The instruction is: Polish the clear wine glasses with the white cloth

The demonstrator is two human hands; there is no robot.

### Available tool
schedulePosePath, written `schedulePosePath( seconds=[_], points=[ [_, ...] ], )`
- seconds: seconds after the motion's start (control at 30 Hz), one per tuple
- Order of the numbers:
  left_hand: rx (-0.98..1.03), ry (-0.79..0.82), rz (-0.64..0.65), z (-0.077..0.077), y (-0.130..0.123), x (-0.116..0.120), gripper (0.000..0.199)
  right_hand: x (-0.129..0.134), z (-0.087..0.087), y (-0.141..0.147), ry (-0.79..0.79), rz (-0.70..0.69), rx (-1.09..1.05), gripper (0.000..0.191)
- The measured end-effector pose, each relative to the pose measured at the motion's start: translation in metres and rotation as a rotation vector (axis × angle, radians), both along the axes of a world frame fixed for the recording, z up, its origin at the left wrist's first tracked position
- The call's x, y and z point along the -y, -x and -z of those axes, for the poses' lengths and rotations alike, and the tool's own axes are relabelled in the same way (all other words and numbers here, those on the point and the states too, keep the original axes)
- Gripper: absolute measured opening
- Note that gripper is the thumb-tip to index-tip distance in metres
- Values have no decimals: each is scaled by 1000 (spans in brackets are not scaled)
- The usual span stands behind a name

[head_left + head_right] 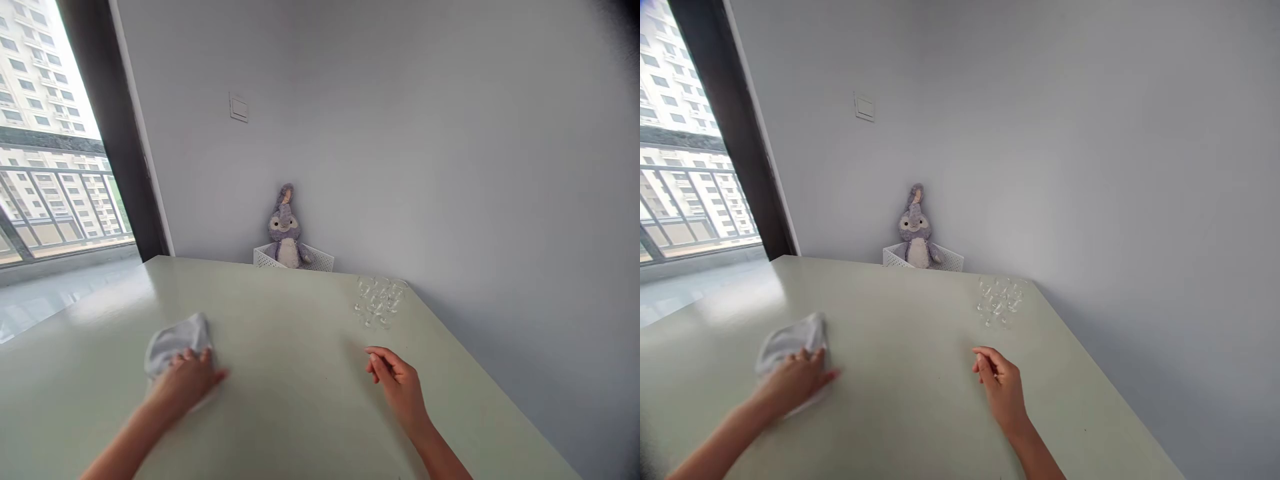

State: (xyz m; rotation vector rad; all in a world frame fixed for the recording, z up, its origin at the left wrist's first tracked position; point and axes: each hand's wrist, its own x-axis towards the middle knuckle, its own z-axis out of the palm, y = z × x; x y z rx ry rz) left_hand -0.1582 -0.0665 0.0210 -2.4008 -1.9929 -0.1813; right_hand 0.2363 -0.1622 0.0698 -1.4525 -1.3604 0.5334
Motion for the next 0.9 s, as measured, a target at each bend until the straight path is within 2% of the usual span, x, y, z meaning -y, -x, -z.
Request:
schedulePosePath(
  seconds=[0.03, 0.1, 0.2, 0.27, 0.33, 0.37, 0.43, 0.53, 0.63, 0.73, 0.83, 0.9],
  points=[
    [-78, 9, 66, -1, -24, 16, 59, 0, -2, 9, 8, -42, 23, 29],
    [-109, 64, 218, -5, -78, 51, 60, 0, -7, 30, 18, -134, 80, 27],
    [-4, 199, 451, -14, -140, 89, 69, 4, -12, 61, 4, -300, 225, 25],
    [65, 244, 657, -21, -158, 97, 67, 6, -9, 77, 12, -407, 369, 28],
    [104, 205, 832, -26, -160, 90, 52, 7, 3, 86, 65, -462, 502, 32],
    [120, 157, 864, -29, -156, 83, 44, 7, 10, 89, 103, -465, 552, 34],
    [161, 30, 776, -35, -145, 62, 35, 4, 26, 93, 164, -465, 633, 40],
    [228, -170, 495, -45, -126, 25, 31, -10, 46, 98, 160, -510, 727, 48],
    [263, -311, 383, -44, -112, -5, 30, -42, 55, 101, 101, -497, 748, 38],
    [269, -382, 311, -26, -102, -22, 31, -91, 57, 98, 96, -394, 719, 23],
    [243, -353, 286, -2, -96, -29, 29, -147, 59, 85, 146, -277, 718, 25],
    [226, -321, 275, 9, -93, -31, 28, -182, 60, 73, 181, -187, 725, 24]
  ],
)
